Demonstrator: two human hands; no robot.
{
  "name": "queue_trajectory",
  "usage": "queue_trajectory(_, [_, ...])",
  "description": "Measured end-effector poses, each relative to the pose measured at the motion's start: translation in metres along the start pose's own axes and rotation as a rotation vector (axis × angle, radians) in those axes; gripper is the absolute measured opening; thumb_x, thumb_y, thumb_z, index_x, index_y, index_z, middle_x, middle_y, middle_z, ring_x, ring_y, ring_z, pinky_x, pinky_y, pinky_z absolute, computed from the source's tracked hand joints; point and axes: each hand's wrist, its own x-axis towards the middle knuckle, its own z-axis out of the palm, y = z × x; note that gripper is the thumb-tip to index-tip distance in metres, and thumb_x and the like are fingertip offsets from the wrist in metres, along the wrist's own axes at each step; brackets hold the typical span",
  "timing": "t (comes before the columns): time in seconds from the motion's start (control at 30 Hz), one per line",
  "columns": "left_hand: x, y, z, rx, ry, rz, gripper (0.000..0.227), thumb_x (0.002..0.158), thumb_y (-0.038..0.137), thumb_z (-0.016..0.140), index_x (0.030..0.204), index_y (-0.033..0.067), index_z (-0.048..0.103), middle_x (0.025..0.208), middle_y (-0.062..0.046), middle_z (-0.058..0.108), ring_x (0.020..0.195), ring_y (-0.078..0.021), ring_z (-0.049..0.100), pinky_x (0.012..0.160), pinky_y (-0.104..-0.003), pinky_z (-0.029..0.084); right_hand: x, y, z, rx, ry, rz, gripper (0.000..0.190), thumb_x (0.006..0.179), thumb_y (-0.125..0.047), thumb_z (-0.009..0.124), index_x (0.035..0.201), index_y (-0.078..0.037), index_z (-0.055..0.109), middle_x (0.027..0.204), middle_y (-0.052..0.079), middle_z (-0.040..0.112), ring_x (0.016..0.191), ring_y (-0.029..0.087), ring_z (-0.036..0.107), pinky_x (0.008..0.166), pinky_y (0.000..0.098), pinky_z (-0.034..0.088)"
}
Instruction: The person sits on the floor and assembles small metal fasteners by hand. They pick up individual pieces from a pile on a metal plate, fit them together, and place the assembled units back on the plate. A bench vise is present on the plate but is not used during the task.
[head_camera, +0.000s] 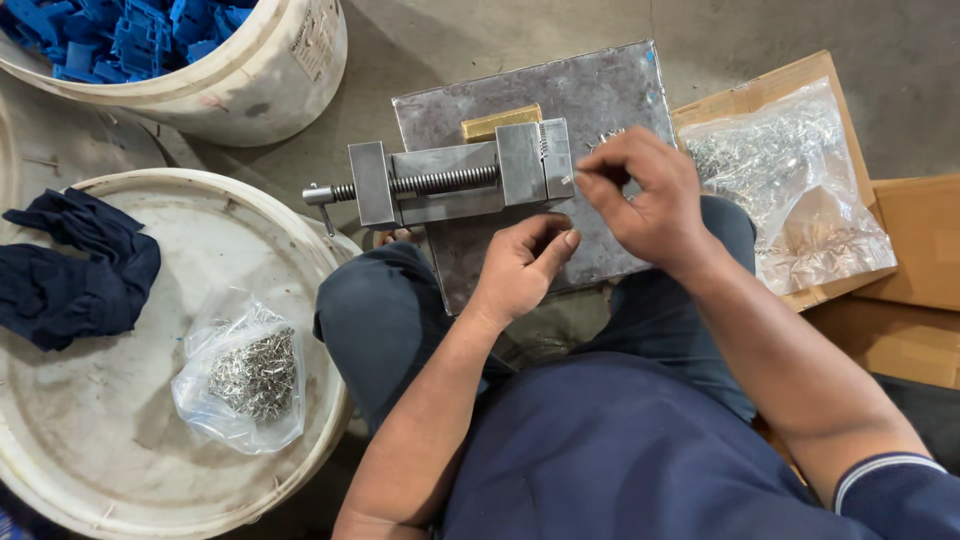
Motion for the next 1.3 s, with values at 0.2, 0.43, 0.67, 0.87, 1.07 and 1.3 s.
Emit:
queue_trajectory(0.2, [0.004, -0.002, -0.001, -0.031, -0.019, -0.013, 0.024, 0.098, 0.02, 0.072, 0.111, -0.001, 0.07, 0.077, 0.003, 0.065, 0.069, -0.0046, 0.054, 0.061, -0.024, 0.046, 0.03, -0.01, 0.008, -0.143, -0.012, -0.127, 0.008, 0.099, -0.005, 0.077, 0.105, -0.003, 0.072, 0.102, 0.01, 0.07, 0.085, 0.023, 0.071, 0.072, 0.0326, 0.056])
queue_trajectory(0.43, [0.005, 0.002, -0.002, 0.062, -0.024, -0.03, 0.027, 0.095, 0.021, 0.074, 0.114, 0.0013, 0.07, 0.079, 0.001, 0.071, 0.069, -0.0052, 0.059, 0.066, -0.023, 0.052, 0.034, -0.012, 0.01, -0.199, -0.047, -0.154, 0.008, 0.098, -0.005, 0.077, 0.104, -0.004, 0.072, 0.101, 0.01, 0.07, 0.083, 0.026, 0.07, 0.071, 0.0349, 0.055])
queue_trajectory(0.67, [0.006, 0.005, -0.001, 0.03, -0.028, -0.037, 0.026, 0.096, 0.02, 0.073, 0.113, 0.0008, 0.07, 0.079, 0.001, 0.068, 0.069, -0.0061, 0.057, 0.065, -0.024, 0.05, 0.033, -0.009, 0.011, -0.198, -0.065, -0.158, 0.01, 0.097, -0.004, 0.077, 0.107, -0.004, 0.074, 0.102, 0.01, 0.07, 0.08, 0.025, 0.07, 0.069, 0.0338, 0.055])
queue_trajectory(0.87, [0.004, 0.011, -0.004, 0.113, -0.028, -0.024, 0.025, 0.096, 0.021, 0.073, 0.112, 0.0006, 0.071, 0.078, 0.0, 0.068, 0.07, -0.0069, 0.057, 0.066, -0.025, 0.05, 0.015, 0.002, 0.003, -0.122, -0.01, -0.049, 0.012, 0.1, -0.004, 0.075, 0.112, -0.003, 0.074, 0.103, 0.01, 0.07, 0.082, 0.02, 0.069, 0.07, 0.0312, 0.056])
queue_trajectory(1.07, [0.002, 0.001, 0.001, 0.049, 0.001, 0.059, 0.027, 0.097, 0.017, 0.073, 0.116, -0.0025, 0.069, 0.086, 0.002, 0.067, 0.075, -0.0048, 0.059, 0.068, -0.023, 0.052, -0.029, 0.047, -0.016, -0.128, 0.122, 0.126, 0.01, 0.103, -0.002, 0.074, 0.113, -0.001, 0.074, 0.098, 0.011, 0.069, 0.08, 0.019, 0.067, 0.072, 0.0301, 0.053])
queue_trajectory(1.3, [0.003, -0.001, 0.0, -0.014, -0.044, -0.012, 0.028, 0.1, 0.017, 0.072, 0.119, -0.0032, 0.067, 0.082, 0.002, 0.064, 0.065, -0.003, 0.056, 0.057, -0.021, 0.048, -0.072, 0.06, -0.022, -0.183, 0.066, 0.211, 0.01, 0.096, -0.005, 0.077, 0.105, -0.003, 0.075, 0.09, 0.011, 0.067, 0.072, 0.021, 0.064, 0.066, 0.0327, 0.05])
